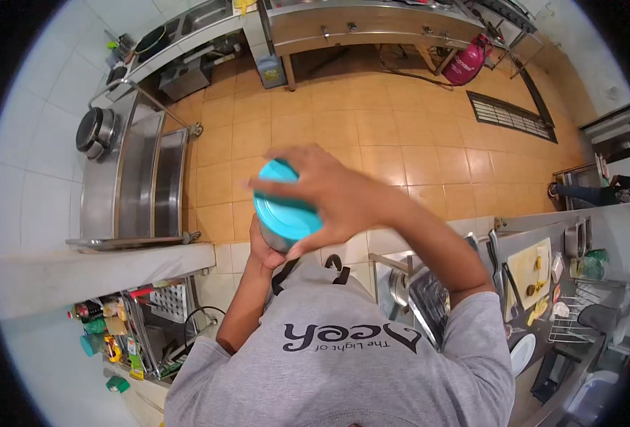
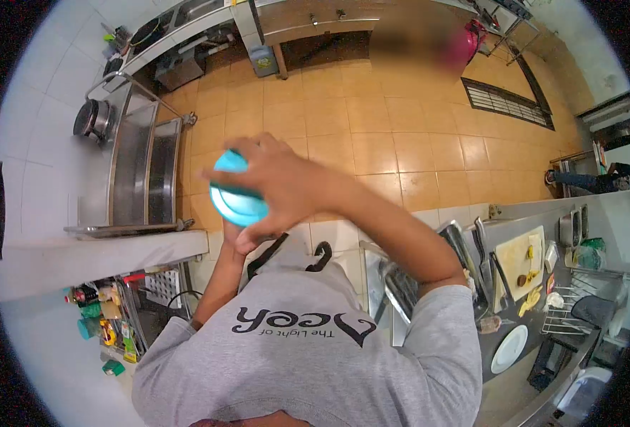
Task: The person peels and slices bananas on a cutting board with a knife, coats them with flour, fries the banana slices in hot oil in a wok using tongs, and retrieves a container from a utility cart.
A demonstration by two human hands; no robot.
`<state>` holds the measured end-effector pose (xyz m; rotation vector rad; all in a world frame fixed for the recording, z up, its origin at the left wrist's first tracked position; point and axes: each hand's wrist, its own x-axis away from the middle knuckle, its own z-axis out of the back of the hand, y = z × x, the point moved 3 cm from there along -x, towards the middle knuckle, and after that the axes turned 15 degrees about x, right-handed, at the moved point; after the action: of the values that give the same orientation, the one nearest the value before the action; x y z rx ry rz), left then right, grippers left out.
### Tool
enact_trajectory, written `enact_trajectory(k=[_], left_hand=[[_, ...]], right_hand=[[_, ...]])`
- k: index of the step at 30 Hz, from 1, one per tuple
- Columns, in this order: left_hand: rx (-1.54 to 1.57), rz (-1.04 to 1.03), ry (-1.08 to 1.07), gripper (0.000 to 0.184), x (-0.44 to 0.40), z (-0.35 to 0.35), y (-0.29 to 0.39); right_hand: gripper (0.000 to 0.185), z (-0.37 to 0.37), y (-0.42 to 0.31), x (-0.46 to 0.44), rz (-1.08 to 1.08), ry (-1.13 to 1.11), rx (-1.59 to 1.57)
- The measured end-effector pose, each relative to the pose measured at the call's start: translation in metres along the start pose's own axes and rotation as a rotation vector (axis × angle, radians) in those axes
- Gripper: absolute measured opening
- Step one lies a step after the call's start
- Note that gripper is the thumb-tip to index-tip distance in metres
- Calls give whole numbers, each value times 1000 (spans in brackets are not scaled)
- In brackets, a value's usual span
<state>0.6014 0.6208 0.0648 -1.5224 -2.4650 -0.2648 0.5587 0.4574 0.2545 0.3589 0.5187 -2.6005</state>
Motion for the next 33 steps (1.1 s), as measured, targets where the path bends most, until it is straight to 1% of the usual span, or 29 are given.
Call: enact_trajectory(k=[1, 3, 4, 6, 7, 10, 11, 13, 14, 15, 17, 19, 21, 22, 23, 24, 26, 27, 28, 29, 31, 32, 33], left_hand=[[19, 18, 21, 63, -12, -2, 3], [33, 125, -69, 66, -36, -10, 10], [82, 90, -59, 68, -46, -25, 11], [34, 270, -204, 71, -71, -61, 15], [152, 371, -380, 69, -91, -60, 20], [-897, 200, 117, 66, -135, -71, 45], [-1128, 257, -37, 61, -148, -96, 62], [-1576, 357, -363, 53, -181, -145, 120], [-1628, 132, -495, 61, -205, -152, 155], [-1627, -122, -507, 81, -213, -184, 182], [-1591, -549, -810, 93, -224, -255, 195], [-1680, -453, -1129, 93, -248, -286, 196], [-1906, -258, -1215, 89, -263, -315, 192], [-2009, -152, -1242, 87, -270, -324, 190], [-2082, -189, -1216, 80, -276, -329, 190], [-2055, -240, -1169, 78, -285, -329, 192], [-1989, -316, -1071, 74, -308, -324, 190], [-1991, -464, -1027, 81, -322, -330, 186], [-1992, -520, -899, 82, -337, -331, 182], [-1994, -583, -773, 84, -350, -333, 179], [-1977, -685, -468, 90, -376, -337, 167], [-1954, -707, -355, 91, -388, -344, 160], [-1930, -726, -240, 92, -398, -353, 152]], right_hand=[[115, 1, 38, -2, 109, 49, -212], [127, 12, 93, 5, -64, 112, -799], [133, -3, 126, 14, -101, 213, -760], [138, -60, 154, 33, -141, -120, -525], [138, -82, 165, 39, -135, -222, -556], [135, -82, 218, 25, -86, -308, -974], [134, -75, 237, 17, -70, -337, -1084], [133, -62, 269, -2, -29, -396, -1217], [132, -58, 284, -13, -9, -431, -1260], [131, -56, 296, -24, 12, -463, -1287], [130, -60, 320, -47, 62, -528, -1344], [128, -68, 344, -74, 135, -588, -1367], [127, -76, 370, -107, 214, -657, -1348], [126, -76, 384, -120, 293, -673, -1316], [124, -75, 399, -133, 372, -686, -1285], [123, -79, 413, -141, 416, -693, -1263], [121, -75, 447, -151, 401, -754, -1285], [120, -60, 457, -158, 341, -814, -1326], [119, -44, 468, -162, 283, -876, -1363], [120, -31, 485, -165, 259, -940, -1323], [122, -13, 529, -165, 330, -892, -1237], [123, -4, 549, -168, 368, -859, -1197], [124, 8, 562, -171, 352, -888, -1224]])
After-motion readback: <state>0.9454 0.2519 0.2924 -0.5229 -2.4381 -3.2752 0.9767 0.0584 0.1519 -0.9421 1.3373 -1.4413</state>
